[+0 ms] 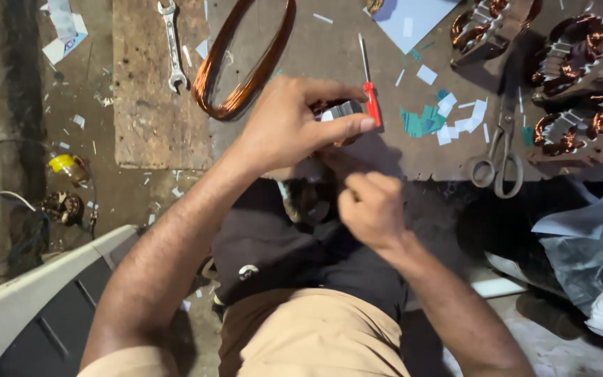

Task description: The recorder is winding copper wire and inserting insulation into a motor stator core.

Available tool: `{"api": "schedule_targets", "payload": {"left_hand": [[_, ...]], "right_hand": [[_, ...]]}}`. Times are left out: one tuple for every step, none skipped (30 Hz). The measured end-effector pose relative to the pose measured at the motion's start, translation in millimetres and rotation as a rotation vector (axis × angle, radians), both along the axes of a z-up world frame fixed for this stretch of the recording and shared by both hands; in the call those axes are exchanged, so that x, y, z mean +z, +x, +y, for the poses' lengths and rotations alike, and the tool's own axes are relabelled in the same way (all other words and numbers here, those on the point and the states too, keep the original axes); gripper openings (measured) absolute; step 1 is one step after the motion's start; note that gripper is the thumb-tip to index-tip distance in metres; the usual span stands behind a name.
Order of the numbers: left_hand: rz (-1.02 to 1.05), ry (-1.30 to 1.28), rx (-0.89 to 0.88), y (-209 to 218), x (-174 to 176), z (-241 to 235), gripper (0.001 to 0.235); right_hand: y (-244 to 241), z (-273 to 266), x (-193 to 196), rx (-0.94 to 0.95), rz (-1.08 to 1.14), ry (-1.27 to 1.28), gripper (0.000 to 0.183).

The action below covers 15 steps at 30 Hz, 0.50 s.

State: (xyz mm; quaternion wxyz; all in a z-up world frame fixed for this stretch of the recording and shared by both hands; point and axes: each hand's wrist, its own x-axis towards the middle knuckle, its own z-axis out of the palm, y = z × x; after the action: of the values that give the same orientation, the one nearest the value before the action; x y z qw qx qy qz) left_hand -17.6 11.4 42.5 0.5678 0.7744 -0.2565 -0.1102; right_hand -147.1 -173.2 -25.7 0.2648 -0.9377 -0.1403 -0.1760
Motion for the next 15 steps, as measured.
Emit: {"api": "schedule_targets", "payload": {"left_hand": [[-0.004,0.000,-0.002,-5.4,2.9,0.2,0.047],[0.087,-0.072,0.014,-8.5,6.2,0.3,0.054],[0.178,-0.144,0.029,-11.3,9.0,0.4,0.062],[0.180,-0.143,0.031,-16.4,4.8,0.0,0.062],[0.229,-0.192,0.073,-21.2,0.4,-0.8,0.063],[0.273,-0.242,0.109,-23.6,-3.3,-2.6,0.063],[0.270,-0.240,0.104,-32.2,-5.5,-2.4,0.063],[0.384,-0.391,0.132,-40.3,-8.1,-1.7,0.066],[0.498,-0.543,0.160,-48.2,-11.1,-0.7,0.070],[0.502,-0.541,0.159,-53.6,-14.5,4.5,0.070],[0.512,-0.614,0.150,-58.8,-18.1,9.8,0.076],[0.520,-0.687,0.141,-63.1,-21.2,15.1,0.082],[0.521,-0.685,0.139,-68.0,-26.3,16.7,0.082],[0.257,-0.503,0.137,-72.5,-30.9,18.9,0.090],[-0.004,-0.319,0.131,-76.8,-35.5,21.3,0.098]], "right_hand": [[-1.4,1.3,10.5,-0.002,-0.004,0.000,0.007],[0.6,2.0,21.0,-0.012,-0.029,0.119,0.012],[2.6,2.6,31.1,-0.020,-0.054,0.239,0.017],[2.2,6.5,31.4,-0.019,-0.051,0.240,0.017],[2.0,9.9,31.4,0.001,-0.003,0.266,0.021],[3.6,12.9,31.5,0.018,0.039,0.291,0.027],[4.2,16.1,27.5,0.014,0.035,0.292,0.027],[5.1,19.6,23.3,0.052,0.055,0.298,0.036],[6.4,23.3,18.7,0.089,0.074,0.304,0.047],[4.0,23.1,10.3,0.087,0.077,0.306,0.047],[1.7,23.0,1.8,0.071,0.078,0.330,0.051],[0.4,22.8,-6.6,0.056,0.075,0.355,0.055],[-0.5,21.2,-12.7,0.054,0.076,0.357,0.055],[-1.5,20.5,-18.9,0.007,0.109,0.365,0.055],[-2.3,19.9,-25.1,-0.039,0.144,0.374,0.055]]}}
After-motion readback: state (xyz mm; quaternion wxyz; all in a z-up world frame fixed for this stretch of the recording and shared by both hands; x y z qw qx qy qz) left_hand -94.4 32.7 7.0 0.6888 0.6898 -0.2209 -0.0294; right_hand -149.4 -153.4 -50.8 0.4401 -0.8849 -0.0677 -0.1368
